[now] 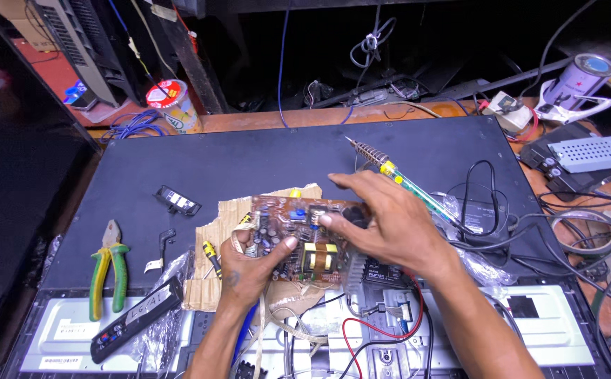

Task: The person holds a circuit board, flips it over, and uses a soldering iron to work on several points on the back side. They repeatedly reposition the board and apply the soldering iron to different areas while handling the board with both hands.

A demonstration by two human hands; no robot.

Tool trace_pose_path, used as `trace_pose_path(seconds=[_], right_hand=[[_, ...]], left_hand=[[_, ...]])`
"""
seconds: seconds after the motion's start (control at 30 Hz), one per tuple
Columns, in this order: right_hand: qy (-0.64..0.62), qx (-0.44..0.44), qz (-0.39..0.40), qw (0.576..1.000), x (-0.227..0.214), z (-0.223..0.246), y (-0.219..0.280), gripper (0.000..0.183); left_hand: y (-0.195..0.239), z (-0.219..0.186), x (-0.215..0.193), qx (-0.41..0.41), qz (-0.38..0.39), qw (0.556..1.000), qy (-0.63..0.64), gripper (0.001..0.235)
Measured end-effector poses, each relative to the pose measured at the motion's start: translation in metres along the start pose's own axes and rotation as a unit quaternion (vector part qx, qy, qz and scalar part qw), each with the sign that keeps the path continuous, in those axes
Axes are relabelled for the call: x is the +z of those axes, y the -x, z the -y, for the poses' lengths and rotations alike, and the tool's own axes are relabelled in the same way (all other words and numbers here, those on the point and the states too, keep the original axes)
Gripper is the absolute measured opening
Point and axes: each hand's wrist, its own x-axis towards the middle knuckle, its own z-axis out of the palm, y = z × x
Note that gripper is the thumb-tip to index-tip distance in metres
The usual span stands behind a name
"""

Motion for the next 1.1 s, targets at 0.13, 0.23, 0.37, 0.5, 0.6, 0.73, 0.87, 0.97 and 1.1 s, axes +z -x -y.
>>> trace_pose_path(seconds=[0.13, 0.23, 0.37, 0.5, 0.6, 0.73, 0.87, 0.97, 1.1], right_hand=[[-0.093, 0.053, 0.085, 0.991, -0.006, -0.004, -0.004, 0.065], [-0.210, 0.017, 0.081, 0.974, 0.003, -0.022, -0.002, 0.051], [-0.137, -0.021, 0.092, 0.986, 0.005, -0.035, 0.003, 0.057], [-0.166, 0.006, 0.051, 0.985, 0.006, -0.028, 0.004, 0.052], [-0.235, 0.050, 0.022, 0.971, 0.011, -0.033, 0.002, 0.050], [-0.280, 0.087, 0.002, 0.956, 0.018, -0.041, 0.000, 0.045], [-0.270, 0.058, -0.035, 0.960, 0.023, -0.039, 0.000, 0.047], [-0.260, 0.063, -0.069, 0.961, 0.023, -0.029, 0.002, 0.047], [-0.170, 0.050, -0.089, 0.980, 0.019, -0.006, 0.007, 0.052]], left_hand=[[-0.007, 0.020, -0.005, 0.018, -0.010, 0.999, 0.048, 0.046], [-0.013, 0.032, -0.009, 0.034, -0.012, 0.995, 0.095, 0.055], [-0.009, 0.041, -0.014, -0.013, -0.024, 0.996, 0.088, 0.078], [-0.009, 0.035, -0.014, 0.090, 0.015, 0.990, 0.106, 0.040], [-0.014, 0.036, -0.019, 0.187, 0.077, 0.969, 0.143, 0.055], [-0.002, 0.006, -0.017, 0.168, 0.069, 0.973, 0.145, 0.084], [-0.002, 0.001, -0.009, 0.410, -0.072, 0.907, 0.055, 0.081], [-0.012, 0.021, -0.006, 0.549, -0.206, 0.806, -0.077, 0.061], [-0.003, 0.021, -0.003, 0.603, -0.168, 0.749, -0.216, 0.045]])
